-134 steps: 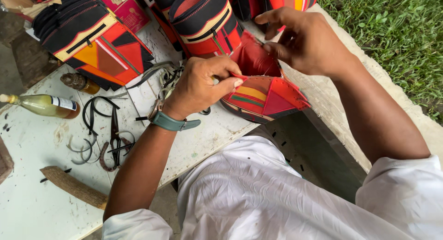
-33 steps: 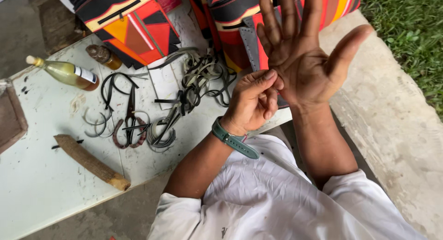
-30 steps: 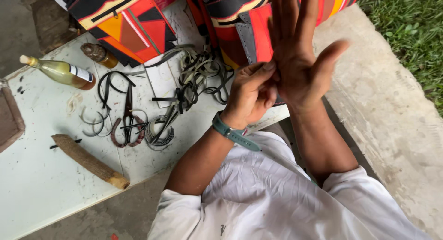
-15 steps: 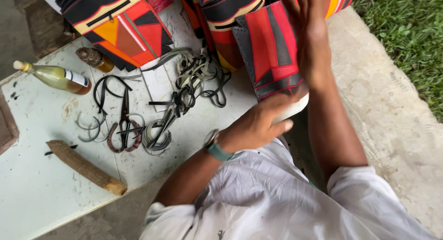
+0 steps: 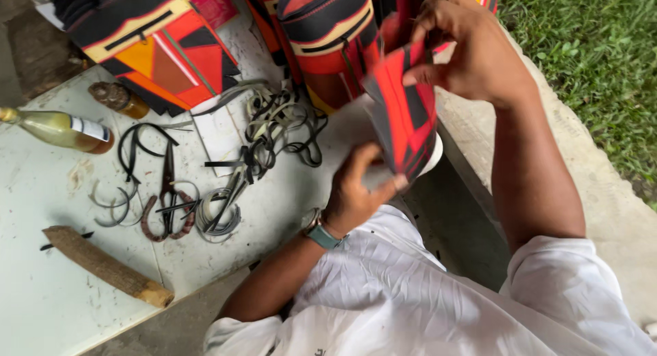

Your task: The person sorts black straps on a work table, then picks up a colorful zippered fabric bag, folds and presses its edges together, and threads a strap through the bag's openings before setting it back with the other finished bags.

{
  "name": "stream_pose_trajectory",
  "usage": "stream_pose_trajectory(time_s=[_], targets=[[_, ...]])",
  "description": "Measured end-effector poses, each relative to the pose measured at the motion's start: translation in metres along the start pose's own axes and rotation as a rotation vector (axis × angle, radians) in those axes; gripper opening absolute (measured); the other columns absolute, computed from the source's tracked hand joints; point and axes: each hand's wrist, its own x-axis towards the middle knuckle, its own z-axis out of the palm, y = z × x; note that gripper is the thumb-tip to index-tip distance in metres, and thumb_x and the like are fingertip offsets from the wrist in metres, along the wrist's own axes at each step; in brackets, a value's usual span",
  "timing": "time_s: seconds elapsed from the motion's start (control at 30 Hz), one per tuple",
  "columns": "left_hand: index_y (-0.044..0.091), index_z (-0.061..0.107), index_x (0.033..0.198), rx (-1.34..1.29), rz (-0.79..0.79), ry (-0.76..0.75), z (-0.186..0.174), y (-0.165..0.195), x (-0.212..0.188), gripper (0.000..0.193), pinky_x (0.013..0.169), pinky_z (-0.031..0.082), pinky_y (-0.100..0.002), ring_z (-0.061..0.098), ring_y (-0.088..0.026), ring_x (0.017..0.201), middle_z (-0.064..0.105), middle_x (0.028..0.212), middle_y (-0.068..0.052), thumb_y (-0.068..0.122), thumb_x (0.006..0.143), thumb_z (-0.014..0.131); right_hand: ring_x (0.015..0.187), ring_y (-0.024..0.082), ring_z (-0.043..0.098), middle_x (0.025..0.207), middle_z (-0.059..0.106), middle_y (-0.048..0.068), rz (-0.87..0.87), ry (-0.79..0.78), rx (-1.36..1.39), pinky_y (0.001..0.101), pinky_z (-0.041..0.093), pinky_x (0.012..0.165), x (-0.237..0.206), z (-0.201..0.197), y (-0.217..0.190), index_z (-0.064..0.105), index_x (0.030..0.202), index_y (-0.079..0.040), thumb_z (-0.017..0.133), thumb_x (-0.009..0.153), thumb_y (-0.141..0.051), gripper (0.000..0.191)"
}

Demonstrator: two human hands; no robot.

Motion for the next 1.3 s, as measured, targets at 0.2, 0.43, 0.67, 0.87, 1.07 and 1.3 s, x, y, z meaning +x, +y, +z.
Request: stream_pose_trajectory(time_s=[0.2, 0.43, 0.67, 0.87, 1.07, 1.3], targets=[[0.007, 0.069, 0.125, 0.078, 0.091, -0.100, -0.048, 0.044, 0.044, 0.023, 0.079, 0.062, -0.029, 0.076, -0.021, 0.097, 0.072, 0.122, -0.008, 0.008, 0.102, 0.068, 0.127, 0.028, 0.062, 0.124, 0.063, 0.008, -0.088, -0.027, 0.004, 0.0387, 0.053, 0.106, -0.044, -0.021, -0.020, 0.068, 0.097, -0.007, 0.094, 0.075, -0.009, 0.035], [0.000, 0.069, 0.124, 0.567, 0.432, -0.515, -0.059, 0.072, 0.149, 0.029, 0.084, 0.055, -0.044, 0.068, -0.031, 0.100, 0.061, 0.134, -0.013, 0.002, 0.095, 0.064, 0.121, 0.025, 0.064, 0.123, 0.064, 0.008, -0.090, 0.022, 0.051, 0.0351, 0.054, 0.101, -0.050, -0.022, -0.020, 0.070, 0.099, -0.008, 0.093, 0.077, -0.008, 0.032], [0.003, 0.071, 0.106, 0.634, 0.320, -0.681, -0.083, 0.100, 0.156, 0.042, 0.072, 0.057, -0.044, 0.070, -0.030, 0.084, 0.062, 0.120, -0.008, 0.033, 0.081, 0.084, 0.116, 0.025, 0.066, 0.114, 0.066, 0.008, -0.090, 0.037, 0.074, 0.0353, 0.055, 0.099, -0.052, -0.030, 0.001, 0.069, 0.097, -0.007, 0.092, 0.077, -0.004, 0.031], [0.006, 0.070, 0.121, 0.528, 0.521, -0.654, -0.052, 0.112, 0.147, 0.045, 0.067, 0.059, -0.038, 0.070, -0.026, 0.079, 0.060, 0.121, -0.010, 0.026, 0.083, 0.084, 0.112, 0.026, 0.068, 0.114, 0.068, 0.009, -0.034, -0.044, 0.070, 0.0365, 0.056, 0.093, -0.053, -0.024, -0.003, 0.072, 0.093, -0.006, 0.090, 0.067, -0.005, 0.032], [0.008, 0.063, 0.119, 0.490, 0.533, -0.514, -0.070, 0.115, 0.145, 0.029, 0.076, 0.060, -0.034, 0.073, -0.023, 0.089, 0.057, 0.133, -0.007, 0.010, 0.094, 0.079, 0.113, 0.025, 0.069, 0.114, 0.068, 0.008, -0.032, 0.028, 0.054, 0.0352, 0.057, 0.096, -0.063, -0.023, 0.005, 0.070, 0.093, -0.006, 0.091, 0.076, -0.005, 0.027], [0.003, 0.067, 0.099, 0.389, 0.426, -0.863, -0.032, 0.109, 0.155, 0.028, 0.069, 0.055, -0.043, 0.070, -0.034, 0.082, 0.066, 0.103, -0.013, 0.018, 0.081, 0.082, 0.117, 0.025, 0.069, 0.113, 0.068, 0.008, -0.061, -0.013, 0.038, 0.0364, 0.057, 0.097, -0.062, -0.023, 0.003, 0.072, 0.094, -0.006, 0.089, 0.073, -0.002, 0.028]])
